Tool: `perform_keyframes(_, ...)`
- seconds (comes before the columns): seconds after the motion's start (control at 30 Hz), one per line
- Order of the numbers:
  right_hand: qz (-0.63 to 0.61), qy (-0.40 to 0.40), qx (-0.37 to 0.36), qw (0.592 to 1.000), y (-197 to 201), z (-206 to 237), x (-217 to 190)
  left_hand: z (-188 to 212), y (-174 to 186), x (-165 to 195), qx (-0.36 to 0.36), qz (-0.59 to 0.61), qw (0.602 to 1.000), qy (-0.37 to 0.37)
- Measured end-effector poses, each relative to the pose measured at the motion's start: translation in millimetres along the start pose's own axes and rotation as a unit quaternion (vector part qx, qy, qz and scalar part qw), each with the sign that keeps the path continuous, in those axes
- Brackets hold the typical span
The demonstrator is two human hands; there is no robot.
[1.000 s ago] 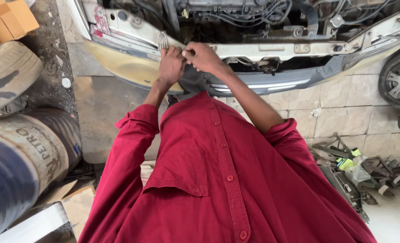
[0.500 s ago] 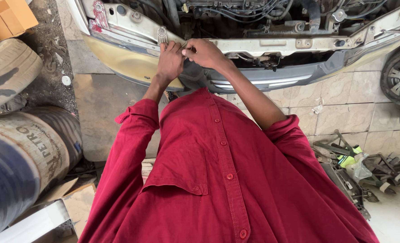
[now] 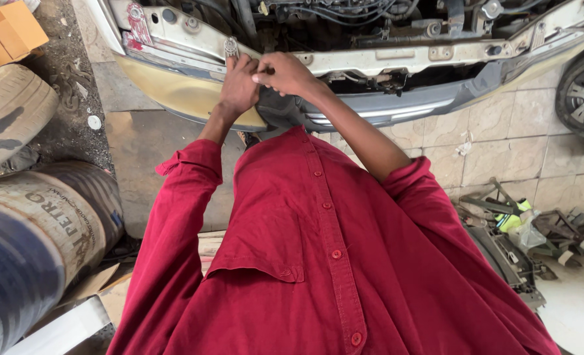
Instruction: The person works on the engine of a car with the hood open, using a wrench to tighten bolts on the engine block. They then move to the front bumper area to adjust and secure components using the wrench and their hands.
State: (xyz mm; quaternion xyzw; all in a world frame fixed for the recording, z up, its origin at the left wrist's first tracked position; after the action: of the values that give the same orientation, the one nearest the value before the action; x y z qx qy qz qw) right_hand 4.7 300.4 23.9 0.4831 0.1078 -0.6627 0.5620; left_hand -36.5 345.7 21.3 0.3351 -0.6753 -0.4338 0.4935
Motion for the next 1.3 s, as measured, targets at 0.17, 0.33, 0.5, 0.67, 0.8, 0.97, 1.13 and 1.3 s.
perform_keyframes(0.17, -0.005, 0.003, -0.009, 1.000, -1, -8, -6, 4, 2, -6, 0.044, 0.009, 0.998, 0.052)
perform_keyframes(0.33, -0.021, -0.012, -0.007, 1.000, -1, -10, -5, 5, 1, -6, 0.057, -0.014, 0.995, 0.083)
perform_keyframes(0.5, -0.036, -0.051, -0.004, 0.998, 3, -5, 13, 13, 13, -10, 0.096, 0.001, 0.989, 0.116)
perform_keyframes(0.67, -0.054, -0.075, 0.021, 0.996, 17, 6, 38, 21, 8, -18, 0.111, 0.108, 0.974, 0.168)
perform_keyframes(0.8, -0.056, -0.052, 0.059, 0.995, 21, 16, 45, 25, -34, -20, 0.020, 0.172, 0.956, 0.237)
perform_keyframes(0.97, -0.133, -0.052, 0.103, 0.984, 18, 25, 55, 39, -65, -27, -0.007, 0.338, 0.879, 0.337)
perform_keyframes(1.13, -0.192, -0.014, 0.104, 0.976, 12, 32, 60, 54, -95, -21, -0.055, 0.590, 0.667, 0.451)
perform_keyframes(1.3, -0.143, 0.015, 0.095, 0.985, -7, 42, 57, 63, -119, -15, -0.053, 0.700, 0.493, 0.515)
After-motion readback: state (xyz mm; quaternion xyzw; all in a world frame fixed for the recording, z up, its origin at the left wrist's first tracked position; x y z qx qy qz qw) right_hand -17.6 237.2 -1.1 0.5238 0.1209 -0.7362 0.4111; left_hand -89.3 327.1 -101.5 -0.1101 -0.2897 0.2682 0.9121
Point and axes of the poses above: each hand's wrist, its own z-axis away from the middle knuckle, its own y-axis out of the back of the hand, x = y × z, the point moved 10 cm from there along -z, towards the middle knuckle, and after that the axes turned 1 degree about -x, right-handed, at the moved point
